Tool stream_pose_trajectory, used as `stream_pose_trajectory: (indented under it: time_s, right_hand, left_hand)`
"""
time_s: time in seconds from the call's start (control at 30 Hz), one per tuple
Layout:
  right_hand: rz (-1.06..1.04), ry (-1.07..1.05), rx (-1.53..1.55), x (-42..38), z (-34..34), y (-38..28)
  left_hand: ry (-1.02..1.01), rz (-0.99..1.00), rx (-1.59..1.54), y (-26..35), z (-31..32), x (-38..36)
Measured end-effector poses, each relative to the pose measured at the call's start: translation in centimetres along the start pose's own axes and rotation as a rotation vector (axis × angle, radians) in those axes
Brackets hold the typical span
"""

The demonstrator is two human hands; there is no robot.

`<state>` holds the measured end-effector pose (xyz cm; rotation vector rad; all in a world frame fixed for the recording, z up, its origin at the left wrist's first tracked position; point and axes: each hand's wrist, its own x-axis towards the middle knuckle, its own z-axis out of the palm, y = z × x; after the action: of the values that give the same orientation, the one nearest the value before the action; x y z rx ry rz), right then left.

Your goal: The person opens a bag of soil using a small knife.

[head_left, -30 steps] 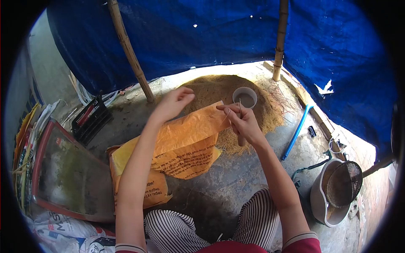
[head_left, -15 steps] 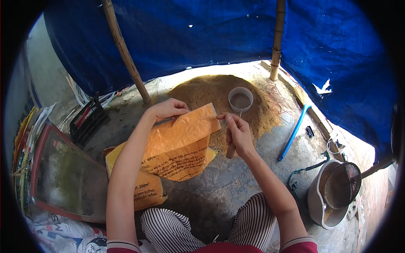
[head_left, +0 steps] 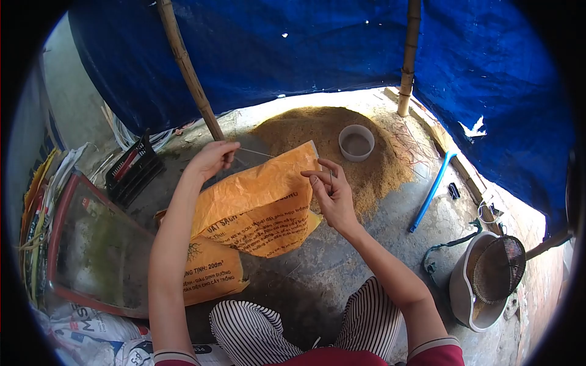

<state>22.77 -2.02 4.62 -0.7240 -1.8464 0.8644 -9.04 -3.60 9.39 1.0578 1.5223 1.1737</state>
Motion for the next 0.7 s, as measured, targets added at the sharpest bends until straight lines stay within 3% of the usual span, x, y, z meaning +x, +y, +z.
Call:
stream_pose_trajectory:
  time_s: [0.13,0.23,0.37,0.43,0.5,0.57,0.7]
  right_hand:
    - [-0.004,0.053,-0.071,-0.2,0.2,-1.3]
    - [-0.079,0.052,-0.141,-0.7,0.7,-1.7]
    - [-0.191,0.012,-0.198,-1.2,0.6,-0.8]
    - [-0.216,0.029,-0.196,-1.0,0.5,0.1]
    - [-0.240,0.052,-0.195,-0.9,0.1,-0.2]
    - [-0.131,-0.107,-0.245,-1.0,-0.4,-1.0]
    - [-0.139,0.012,-0.047,0.5,-1.0,-0.7]
  left_hand:
    - [-0.052,-0.025,-0.653,2.5,4.3,-1.5]
    - [-0.119,0.040,-0.850,2.6,5.7,-1.3]
    - [-0.239,0.137,-0.793,0.8,5.1,0.4]
    - [-0.005,0.154,-0.560,0.6,5.1,0.6]
    - [0.027,0.139,-0.556,0.2,5.0,0.7]
    - [0.066,0.122,-0.552,-0.1,5.0,0.5]
    - [0.071,0.133,-0.508,0.6,6.0,-0.3]
